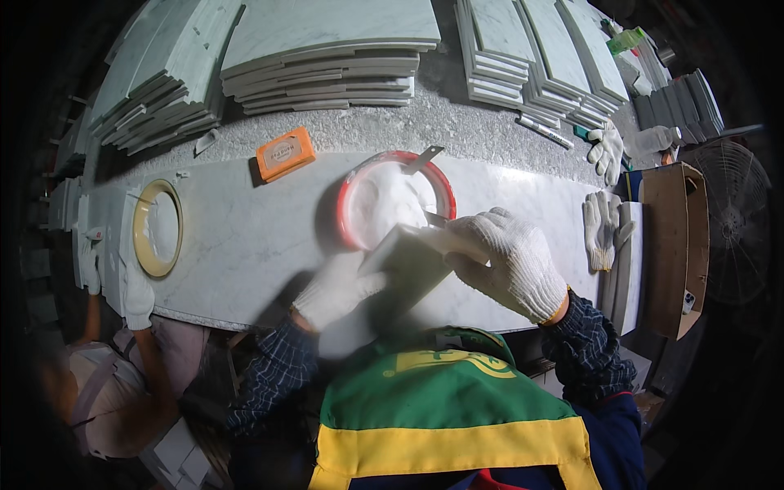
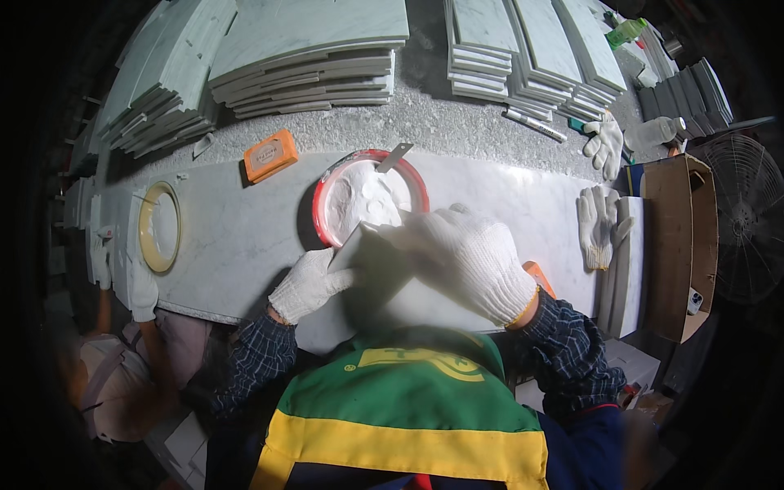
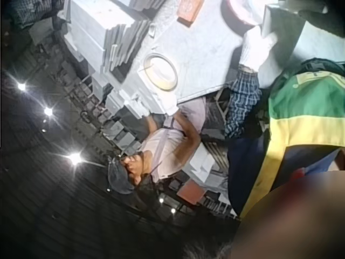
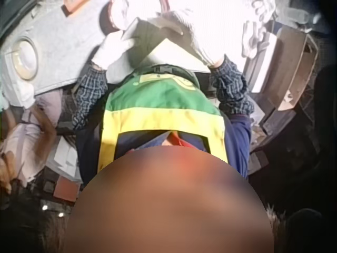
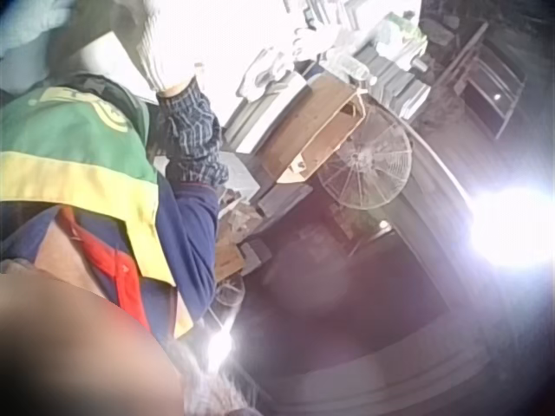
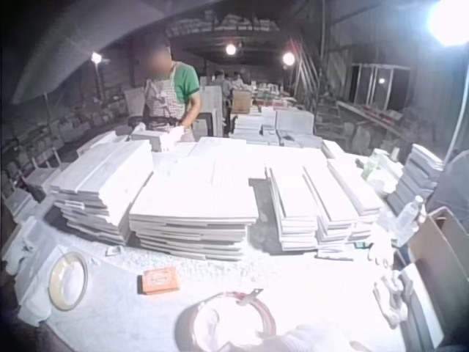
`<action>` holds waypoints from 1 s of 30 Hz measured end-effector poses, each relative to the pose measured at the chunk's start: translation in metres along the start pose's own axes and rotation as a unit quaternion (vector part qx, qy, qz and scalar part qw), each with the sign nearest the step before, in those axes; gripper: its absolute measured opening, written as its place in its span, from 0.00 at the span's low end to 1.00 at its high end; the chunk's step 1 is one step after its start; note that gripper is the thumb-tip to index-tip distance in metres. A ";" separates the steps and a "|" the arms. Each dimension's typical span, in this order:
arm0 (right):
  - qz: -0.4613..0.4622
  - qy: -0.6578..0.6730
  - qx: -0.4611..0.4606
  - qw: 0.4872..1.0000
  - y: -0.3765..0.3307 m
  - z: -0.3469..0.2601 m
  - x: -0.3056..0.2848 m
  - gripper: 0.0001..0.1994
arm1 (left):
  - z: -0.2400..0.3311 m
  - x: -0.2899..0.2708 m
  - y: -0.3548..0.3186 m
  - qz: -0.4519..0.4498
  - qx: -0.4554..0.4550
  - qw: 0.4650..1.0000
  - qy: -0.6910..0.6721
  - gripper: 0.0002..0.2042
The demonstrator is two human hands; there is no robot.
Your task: The person applies a white compound to the edges of rectangular tiles using a small metal tool, then smooths and wipes the edges with a cloth and an orange block. The person repeats this process on multiple tiles, handling them one at a time and placing finished pieces aside.
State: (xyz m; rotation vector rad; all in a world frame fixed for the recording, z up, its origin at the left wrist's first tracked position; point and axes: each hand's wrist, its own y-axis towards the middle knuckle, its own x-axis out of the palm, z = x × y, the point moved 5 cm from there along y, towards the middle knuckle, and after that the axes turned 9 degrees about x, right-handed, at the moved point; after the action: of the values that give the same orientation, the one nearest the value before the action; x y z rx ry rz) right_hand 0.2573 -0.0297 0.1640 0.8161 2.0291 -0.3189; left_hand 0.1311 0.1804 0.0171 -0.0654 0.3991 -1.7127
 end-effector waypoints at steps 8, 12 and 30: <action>0.014 0.005 -0.018 1.000 0.000 0.001 0.001 0.16 | 0.015 0.000 0.001 0.017 0.031 0.999 -0.012 0.21; 0.004 0.002 -0.014 1.000 0.002 0.003 0.002 0.16 | 0.010 -0.001 0.000 0.001 -0.012 1.000 0.021 0.21; -0.007 0.014 -0.007 1.000 0.006 0.005 0.002 0.14 | 0.009 -0.002 0.000 0.017 0.033 0.999 0.034 0.20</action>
State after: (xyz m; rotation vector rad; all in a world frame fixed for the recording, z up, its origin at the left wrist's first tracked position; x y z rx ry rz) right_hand 0.2635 -0.0269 0.1606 0.8022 2.0628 -0.3034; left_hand 0.1342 0.1798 0.0258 0.0469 0.3907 -1.6963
